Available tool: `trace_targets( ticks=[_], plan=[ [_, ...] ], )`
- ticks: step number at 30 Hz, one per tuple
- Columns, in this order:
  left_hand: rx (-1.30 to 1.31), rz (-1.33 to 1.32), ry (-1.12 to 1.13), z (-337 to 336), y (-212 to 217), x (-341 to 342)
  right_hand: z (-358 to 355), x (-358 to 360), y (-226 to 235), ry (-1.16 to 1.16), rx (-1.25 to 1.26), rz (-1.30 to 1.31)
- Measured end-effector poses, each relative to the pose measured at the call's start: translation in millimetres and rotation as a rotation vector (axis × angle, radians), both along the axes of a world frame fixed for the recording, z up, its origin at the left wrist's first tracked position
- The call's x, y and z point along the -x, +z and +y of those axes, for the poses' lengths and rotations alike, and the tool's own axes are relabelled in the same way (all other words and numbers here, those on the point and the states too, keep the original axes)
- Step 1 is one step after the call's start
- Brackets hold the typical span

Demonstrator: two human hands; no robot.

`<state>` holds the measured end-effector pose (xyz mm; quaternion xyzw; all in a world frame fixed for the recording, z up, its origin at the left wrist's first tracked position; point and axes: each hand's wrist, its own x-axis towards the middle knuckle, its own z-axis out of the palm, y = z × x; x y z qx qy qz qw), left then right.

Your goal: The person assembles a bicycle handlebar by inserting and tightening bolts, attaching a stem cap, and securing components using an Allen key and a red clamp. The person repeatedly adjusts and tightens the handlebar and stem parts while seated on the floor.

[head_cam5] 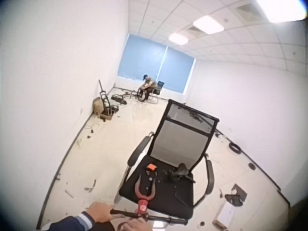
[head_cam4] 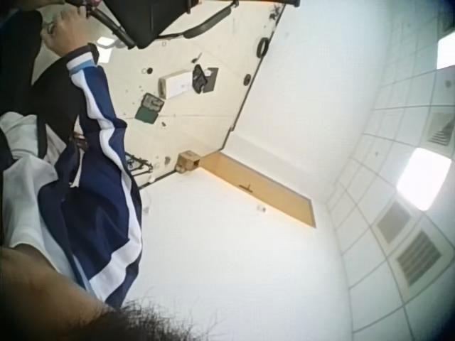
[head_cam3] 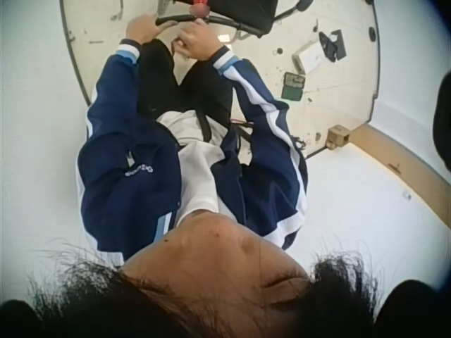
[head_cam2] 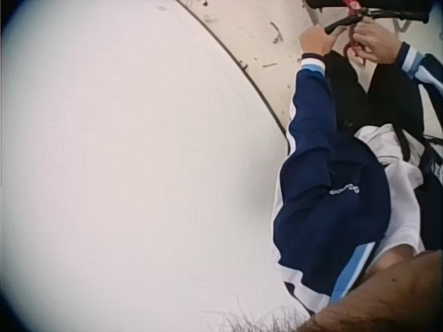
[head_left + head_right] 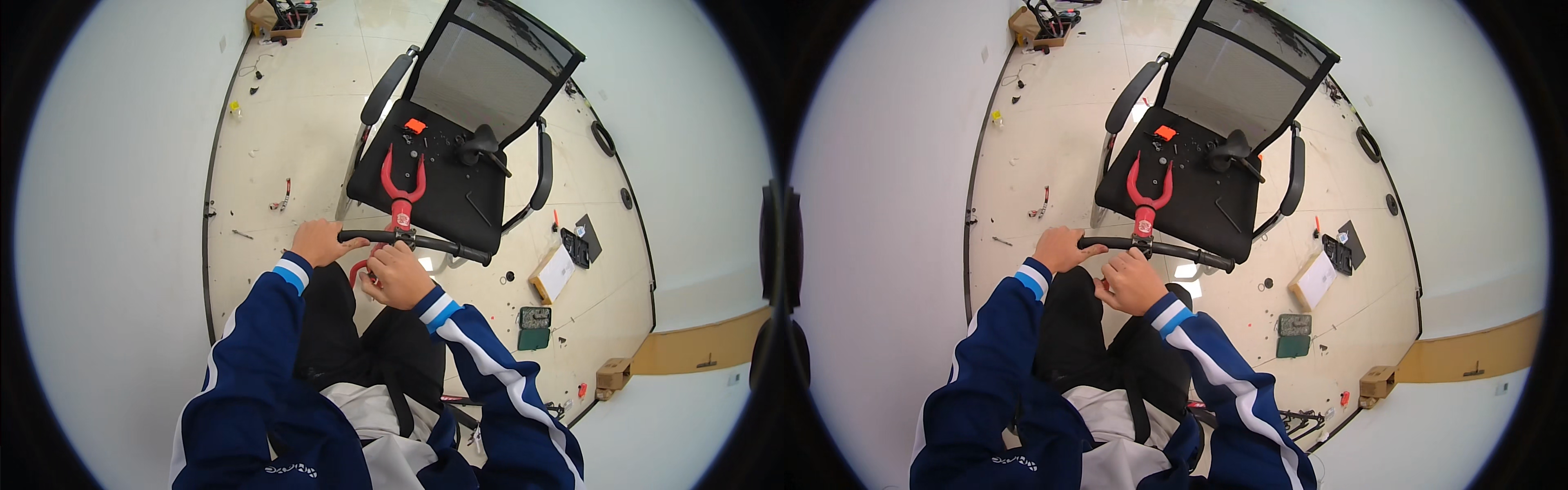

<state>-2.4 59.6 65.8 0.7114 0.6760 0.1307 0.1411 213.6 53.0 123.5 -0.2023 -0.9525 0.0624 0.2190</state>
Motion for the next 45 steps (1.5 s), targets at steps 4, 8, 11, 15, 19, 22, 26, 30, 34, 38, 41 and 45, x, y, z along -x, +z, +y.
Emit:
trace_targets(
  ticks=[4, 8, 11, 15, 19, 22, 26, 30, 34, 38, 41, 45],
  plan=[
    [-0.002, 0.023, -0.019, 0.5, -0.6, 1.9, -1.3, 9.3, -12.8, -0.02, 0.005, 0.028],
    [-0.018, 0.111, -0.048, 4.4, 5.4, 3.9, -3.4, -9.2, -14.8, 0.102, 0.027, 0.032],
    [-0.073, 0.129, -0.05, 9.0, 17.4, -4.2, -0.4, -14.0, -14.1, 0.132, 0.001, 0.095],
    [-0.154, 0.13, -0.046, 7.3, 9.1, 3.0, 8.5, 1.7, -18.5, 0.093, -0.049, 0.128],
    [-0.138, 0.121, -0.045, 4.3, 11.2, 0.4, 8.4, 1.2, -15.3, 0.098, -0.054, 0.175],
    [-0.105, 0.109, -0.038, 3.0, 8.4, 2.2, 7.3, -3.6, -15.6, 0.14, -0.126, 0.18],
    [-0.125, 0.099, -0.028, 1.8, 4.2, 0.3, 7.6, -2.2, -14.2, 0.157, -0.181, 0.245],
    [-0.135, 0.086, -0.021, 1.8, 1.2, 1.9, 13.9, -2.3, 7.3, 0.07, -0.224, 0.333],
    [-0.188, -0.057, -0.015, -2.7, 14.8, 3.5, 8.2, -20.4, 39.5, 0.148, -0.085, 0.374],
    [-0.603, -0.192, -0.146, -16.1, 48.7, -18.0, -47.3, -50.7, 38.0, -0.001, 0.35, 0.7],
    [-0.343, -0.711, -0.382, -43.3, 70.7, -59.9, -70.4, -40.1, 28.5, -0.04, 0.69, 1.179],
    [0.191, -1.058, -0.442, -72.8, 68.9, -89.2, -74.6, -40.6, 29.4, 0.117, 1.017, 1.44]
  ],
)
